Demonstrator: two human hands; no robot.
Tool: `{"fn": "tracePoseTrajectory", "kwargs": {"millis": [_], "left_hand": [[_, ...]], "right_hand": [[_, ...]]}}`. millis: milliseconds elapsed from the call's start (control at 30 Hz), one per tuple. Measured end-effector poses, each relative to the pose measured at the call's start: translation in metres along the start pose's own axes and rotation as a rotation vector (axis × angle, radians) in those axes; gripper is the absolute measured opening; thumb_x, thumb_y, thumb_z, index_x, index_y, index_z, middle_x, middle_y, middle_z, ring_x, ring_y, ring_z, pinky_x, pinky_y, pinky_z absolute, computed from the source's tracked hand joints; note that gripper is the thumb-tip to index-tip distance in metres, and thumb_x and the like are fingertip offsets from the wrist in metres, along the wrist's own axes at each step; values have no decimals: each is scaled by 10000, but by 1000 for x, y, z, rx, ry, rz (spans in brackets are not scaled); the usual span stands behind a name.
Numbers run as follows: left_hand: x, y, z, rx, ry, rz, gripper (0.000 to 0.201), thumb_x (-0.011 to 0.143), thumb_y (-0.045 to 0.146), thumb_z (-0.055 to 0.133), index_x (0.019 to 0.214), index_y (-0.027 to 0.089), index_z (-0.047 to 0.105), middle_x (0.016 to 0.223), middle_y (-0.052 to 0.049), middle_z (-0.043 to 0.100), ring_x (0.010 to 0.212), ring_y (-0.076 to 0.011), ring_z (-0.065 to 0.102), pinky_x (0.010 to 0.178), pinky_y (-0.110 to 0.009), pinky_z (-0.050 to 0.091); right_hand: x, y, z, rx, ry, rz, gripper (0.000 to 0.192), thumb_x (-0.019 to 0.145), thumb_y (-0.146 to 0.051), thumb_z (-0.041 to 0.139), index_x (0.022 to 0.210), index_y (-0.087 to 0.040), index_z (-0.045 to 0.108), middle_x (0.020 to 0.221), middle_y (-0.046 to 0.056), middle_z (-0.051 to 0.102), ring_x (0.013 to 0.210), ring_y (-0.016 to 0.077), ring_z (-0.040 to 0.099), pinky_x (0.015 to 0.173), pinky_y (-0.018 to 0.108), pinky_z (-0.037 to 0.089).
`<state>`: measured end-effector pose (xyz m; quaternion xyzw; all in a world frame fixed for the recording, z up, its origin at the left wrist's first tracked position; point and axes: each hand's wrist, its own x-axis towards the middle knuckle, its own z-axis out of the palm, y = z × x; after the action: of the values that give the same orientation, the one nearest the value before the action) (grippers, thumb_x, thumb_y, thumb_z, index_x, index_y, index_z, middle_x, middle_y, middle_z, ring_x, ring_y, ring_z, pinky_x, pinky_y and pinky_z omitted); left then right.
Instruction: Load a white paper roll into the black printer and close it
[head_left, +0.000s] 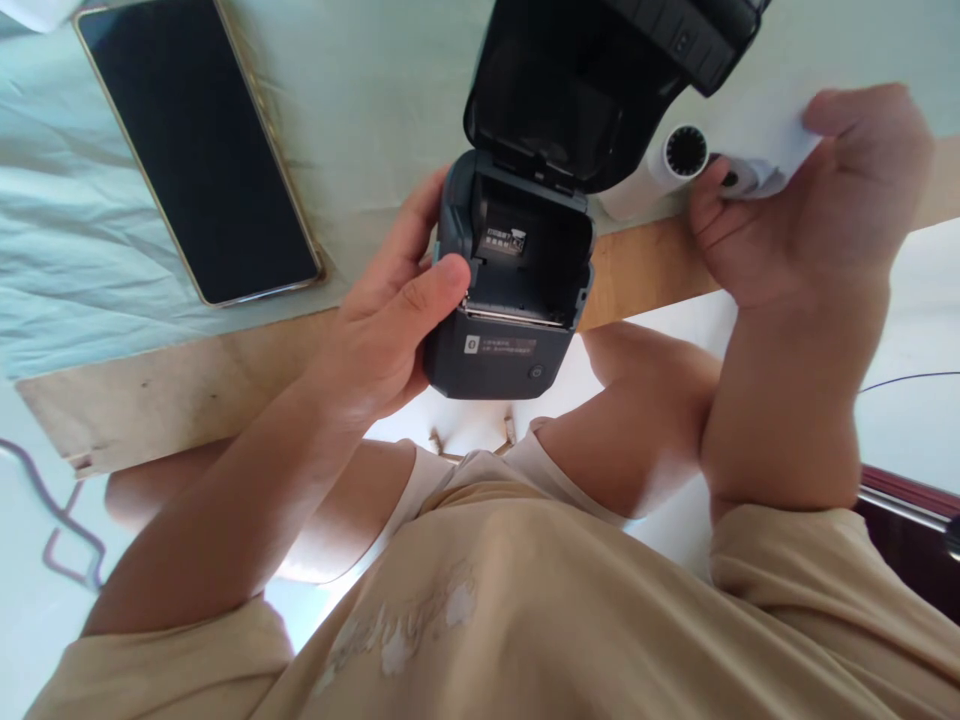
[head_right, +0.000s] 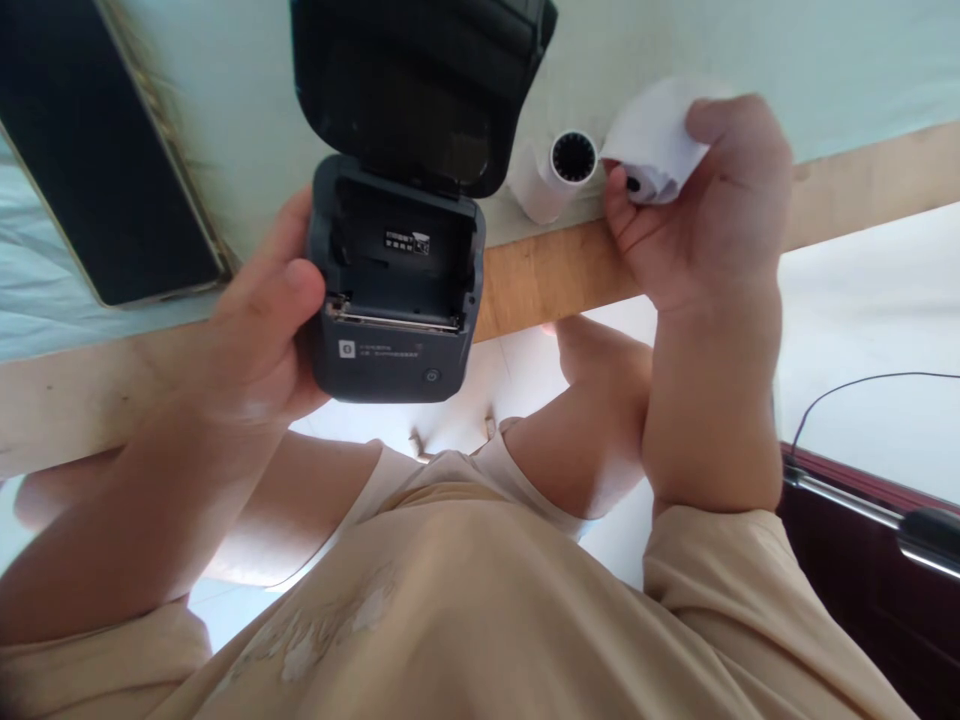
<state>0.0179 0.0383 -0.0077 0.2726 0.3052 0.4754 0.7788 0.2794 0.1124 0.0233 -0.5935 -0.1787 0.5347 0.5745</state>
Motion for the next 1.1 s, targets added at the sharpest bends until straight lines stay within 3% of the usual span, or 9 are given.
{"fn": "tracePoseTrajectory", "kwargs": {"millis": [133, 300, 500, 600, 733, 900, 1000, 1100], "left_hand": [[-2, -1, -1, -17, -29, -17, 648, 995, 276, 639, 1591, 175, 403, 1287, -90, 741, 1287, -308, 701, 988, -440, 633], [-2, -3, -3, -30, -30, 1, 625, 980, 301, 679, 1547, 180, 447, 1258, -76, 741, 1425, -327, 610, 1099, -508, 584], [0, -5, -9, 14, -47, 48, 547, 956, 326, 736, 1454, 204, 545, 1213, -27, 763, 1419, -283, 619, 1109, -458, 594], [-2, -6, -8, 51, -12, 36, 515, 955, 345, 746, 1436, 243, 592, 1259, -21, 762, 1428, -277, 608, 1098, -404, 604], [-3, -5, -7, 53, 14, 44, 548, 946, 366, 765, 1454, 244, 600, 1292, -37, 757, 1477, -288, 567, 1126, -402, 589], [-2, -6, -8, 35, -15, 53, 498, 961, 349, 756, 1430, 245, 627, 1295, -21, 761, 1472, -269, 571, 1149, -380, 576], [-3, -5, -6, 14, -20, 58, 496, 976, 329, 736, 1450, 245, 614, 1305, -23, 759, 1472, -264, 570, 1146, -380, 580], [-3, -4, -4, 30, 18, 55, 572, 951, 330, 765, 1486, 222, 592, 1298, -36, 758, 1487, -289, 547, 1156, -396, 562]], "right_hand": [[-6, 2, 4, 39, 28, -53, 273, 921, -70, 410, 786, -172, 625, 786, -11, 644, 733, 57, 657, 459, 94, 454], [-8, 3, 2, 20, -1, -35, 267, 904, -67, 399, 863, -196, 629, 785, -9, 649, 729, 84, 673, 481, 149, 492], [0, 4, -2, 11, -29, -23, 203, 943, -97, 402, 892, -206, 565, 755, -32, 619, 704, 52, 642, 520, 148, 481], [18, 5, -15, -54, -9, -29, 117, 775, -143, 546, 833, -244, 553, 694, -25, 534, 649, 70, 584, 522, 182, 476], [39, 6, -35, -140, -90, -94, 398, 580, -178, 626, 941, -329, 558, 887, -36, 618, 775, 112, 644, 648, 262, 540], [42, 8, -38, -140, -79, -85, 518, 623, -192, 673, 1076, -355, 481, 960, -55, 638, 952, 144, 712, 821, 329, 594], [36, 5, -31, -138, -53, -22, 394, 709, -180, 629, 1070, -311, 536, 1019, -15, 694, 1067, 141, 725, 842, 300, 609], [24, 1, -22, -90, -24, 59, 182, 764, -149, 494, 874, -239, 608, 1065, 20, 715, 1031, 99, 715, 665, 202, 549]]}}
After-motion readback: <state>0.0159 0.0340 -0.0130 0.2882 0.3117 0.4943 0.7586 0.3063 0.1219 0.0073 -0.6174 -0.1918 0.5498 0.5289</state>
